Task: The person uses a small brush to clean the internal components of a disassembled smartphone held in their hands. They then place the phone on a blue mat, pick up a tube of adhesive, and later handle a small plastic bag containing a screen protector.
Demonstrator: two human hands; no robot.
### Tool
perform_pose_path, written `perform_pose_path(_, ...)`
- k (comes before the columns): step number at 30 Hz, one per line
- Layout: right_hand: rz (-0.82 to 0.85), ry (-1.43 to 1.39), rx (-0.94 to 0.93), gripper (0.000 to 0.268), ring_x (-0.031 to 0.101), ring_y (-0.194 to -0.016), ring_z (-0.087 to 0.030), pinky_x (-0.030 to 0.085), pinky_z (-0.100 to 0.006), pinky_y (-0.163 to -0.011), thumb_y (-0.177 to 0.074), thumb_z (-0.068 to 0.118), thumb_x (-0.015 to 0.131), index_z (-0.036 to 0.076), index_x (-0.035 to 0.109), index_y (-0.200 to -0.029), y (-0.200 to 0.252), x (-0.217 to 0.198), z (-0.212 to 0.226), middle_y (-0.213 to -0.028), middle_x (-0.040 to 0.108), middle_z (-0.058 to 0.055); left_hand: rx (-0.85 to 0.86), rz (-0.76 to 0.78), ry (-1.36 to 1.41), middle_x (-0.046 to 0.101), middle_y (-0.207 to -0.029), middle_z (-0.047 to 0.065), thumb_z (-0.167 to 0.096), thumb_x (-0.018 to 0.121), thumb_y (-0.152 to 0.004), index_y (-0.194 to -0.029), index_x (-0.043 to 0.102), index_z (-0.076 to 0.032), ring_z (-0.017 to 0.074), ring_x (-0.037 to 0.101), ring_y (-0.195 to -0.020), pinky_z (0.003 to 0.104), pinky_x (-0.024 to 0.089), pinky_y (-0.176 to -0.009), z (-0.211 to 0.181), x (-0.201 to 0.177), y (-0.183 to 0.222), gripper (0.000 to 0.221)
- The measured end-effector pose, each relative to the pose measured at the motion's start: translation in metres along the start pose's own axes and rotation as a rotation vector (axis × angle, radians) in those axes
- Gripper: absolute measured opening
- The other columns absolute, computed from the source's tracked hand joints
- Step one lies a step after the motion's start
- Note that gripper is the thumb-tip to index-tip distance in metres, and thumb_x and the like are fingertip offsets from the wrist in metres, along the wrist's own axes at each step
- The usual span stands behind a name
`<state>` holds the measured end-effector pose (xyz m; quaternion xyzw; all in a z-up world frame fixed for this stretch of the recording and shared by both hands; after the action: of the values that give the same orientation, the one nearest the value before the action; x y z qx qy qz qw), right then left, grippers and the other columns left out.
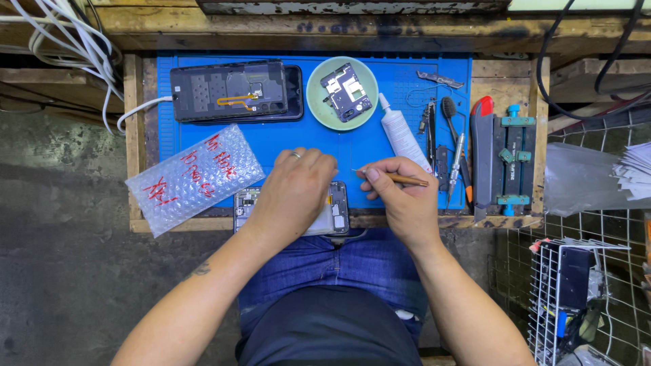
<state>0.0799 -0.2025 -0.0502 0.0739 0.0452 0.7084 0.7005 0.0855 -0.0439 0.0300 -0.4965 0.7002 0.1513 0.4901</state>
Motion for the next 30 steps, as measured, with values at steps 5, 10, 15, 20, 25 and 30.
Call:
perform_pose_path(5, 0.021, -0.022, -0.032, 0.019, 0.069, -0.084, -0.011, 0.055, -0.024, -0.072, -0.099, 0.016, 0.071, -0.002, 0.072, -0.104, 0.002, 0.003, 0.004, -0.101, 0.077, -0.011, -0.115, -0.083, 0.014, 0.062, -0.087, 0.014, -0.009, 0.065, -0.094, -0.093, 0.061, -0.004, 0.0359, 0.060, -0.086, 0.047, 0.043, -0.078, 0.001, -0.044, 0.024, 0.007)
perform_pose_path(10, 0.051, 0.038, -0.066, 0.019, 0.068, -0.089, -0.010, 0.055, -0.024, -0.078, -0.099, 0.014, 0.071, -0.002, 0.072, -0.107, 0.009, 0.010, 0.010, -0.103, 0.075, -0.009, -0.224, 0.212, 0.201, 0.063, -0.078, 0.012, -0.020, 0.066, -0.091, -0.080, 0.062, -0.005, 0.0344, 0.062, -0.078, 0.047, 0.047, -0.074, -0.003, -0.044, 0.093, 0.018)
perform_pose_path(15, 0.063, 0.212, -0.223, 0.016, 0.068, -0.095, -0.011, 0.054, -0.025, -0.085, -0.100, 0.011, 0.072, -0.002, 0.072, -0.108, 0.017, 0.018, 0.028, -0.105, 0.075, -0.008, -0.526, 0.703, -0.029, 0.069, -0.081, 0.011, -0.043, 0.067, -0.095, -0.076, 0.067, -0.009, 0.0335, 0.066, -0.081, 0.046, 0.050, -0.081, 0.044, 0.022, 0.175, 0.039)
perform_pose_path(20, 0.051, 0.391, -0.357, 0.016, 0.072, -0.091, -0.014, 0.056, -0.025, -0.081, -0.098, 0.010, 0.073, -0.001, 0.072, -0.108, 0.025, 0.023, 0.042, -0.101, 0.076, -0.009, -0.421, 0.222, 0.027, 0.071, -0.086, 0.012, -0.026, 0.070, -0.088, -0.090, 0.070, -0.007, 0.0326, 0.068, -0.083, 0.046, 0.050, -0.075, 0.033, -0.016, 0.163, 0.020)
perform_pose_path(25, 0.034, 0.513, -0.422, 0.018, 0.072, -0.091, -0.019, 0.055, -0.027, -0.080, -0.097, 0.005, 0.071, -0.002, 0.072, -0.112, 0.028, 0.035, 0.052, -0.101, 0.075, -0.012, -0.137, -0.068, -0.016, 0.067, -0.113, 0.013, -0.023, 0.071, -0.087, -0.113, 0.069, -0.005, 0.0319, 0.062, -0.107, 0.047, 0.047, -0.093, -0.019, -0.051, 0.128, 0.032)
perform_pose_path(30, 0.153, 0.478, -0.358, 0.024, 0.074, -0.099, -0.022, 0.057, -0.030, -0.085, -0.096, 0.001, 0.064, -0.002, 0.069, -0.120, 0.022, 0.042, 0.053, -0.107, 0.074, -0.014, -0.102, -0.037, -0.182, 0.057, -0.136, 0.021, -0.023, 0.072, -0.083, -0.126, 0.068, -0.009, 0.0393, 0.049, -0.130, 0.058, 0.033, -0.105, -0.015, -0.030, 0.104, 0.045)
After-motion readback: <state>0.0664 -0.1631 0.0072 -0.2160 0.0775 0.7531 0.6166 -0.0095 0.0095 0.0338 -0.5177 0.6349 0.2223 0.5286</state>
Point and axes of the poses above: each hand's wrist, its own y-axis away from the middle knuckle, its own x-axis out of the palm, z = x × y, the point moved 10 cm from there along -y, towards the middle knuckle
